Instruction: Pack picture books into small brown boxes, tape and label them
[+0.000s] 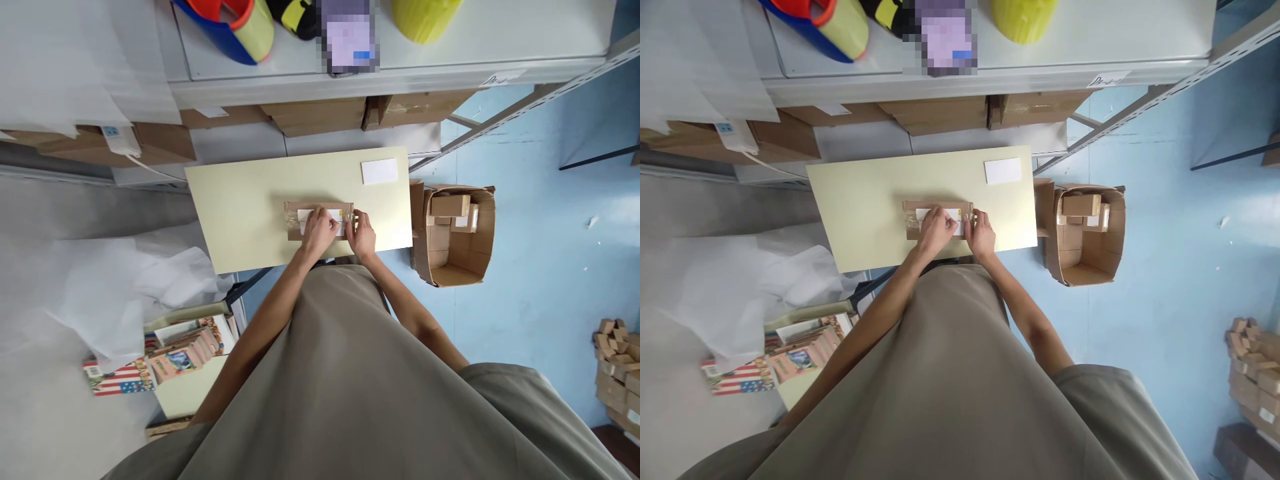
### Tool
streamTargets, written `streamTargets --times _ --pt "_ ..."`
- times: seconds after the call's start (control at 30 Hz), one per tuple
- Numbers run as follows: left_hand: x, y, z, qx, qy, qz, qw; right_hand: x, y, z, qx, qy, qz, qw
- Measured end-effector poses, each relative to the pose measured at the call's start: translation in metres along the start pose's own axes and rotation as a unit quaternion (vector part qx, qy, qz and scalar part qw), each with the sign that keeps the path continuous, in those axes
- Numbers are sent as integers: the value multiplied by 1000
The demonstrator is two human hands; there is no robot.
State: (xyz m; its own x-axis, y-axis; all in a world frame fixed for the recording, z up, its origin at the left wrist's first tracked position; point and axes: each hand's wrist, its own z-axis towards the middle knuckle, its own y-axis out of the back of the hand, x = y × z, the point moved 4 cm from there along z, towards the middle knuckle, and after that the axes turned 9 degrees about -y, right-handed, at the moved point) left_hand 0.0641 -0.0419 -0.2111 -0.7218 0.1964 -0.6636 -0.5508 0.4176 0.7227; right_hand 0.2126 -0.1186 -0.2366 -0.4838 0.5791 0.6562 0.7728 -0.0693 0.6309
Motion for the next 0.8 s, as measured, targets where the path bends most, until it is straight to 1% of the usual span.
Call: streamTargets --times 0.13,0.23,0.37,0.47,0.57,0.63,0.73,0.8 --pt "5 0 -4 -4 5 -6 1000 4 -6 0 24 -2 -43 999" --pt "8 3 -10 -7 10 -8 1000 5 -12 0 38 -3 -56 998" --pt "9 8 -19 -22 32 11 999 2 -21 2 39 -2 -22 999" --pt "16 15 -24 -40 64 19 997 2 -28 5 55 21 -6 998" --pt "34 30 -27 -64 115 4 991 2 -32 8 69 46 -2 997" --pt "48 43 -30 -86 136 -7 987 2 -31 9 72 50 5 996" --pt "66 66 -38 -147 143 -2 979 0 -29 9 71 37 3 997" --pt "76 77 -44 -180 159 7 971 2 -31 7 74 20 -17 997"
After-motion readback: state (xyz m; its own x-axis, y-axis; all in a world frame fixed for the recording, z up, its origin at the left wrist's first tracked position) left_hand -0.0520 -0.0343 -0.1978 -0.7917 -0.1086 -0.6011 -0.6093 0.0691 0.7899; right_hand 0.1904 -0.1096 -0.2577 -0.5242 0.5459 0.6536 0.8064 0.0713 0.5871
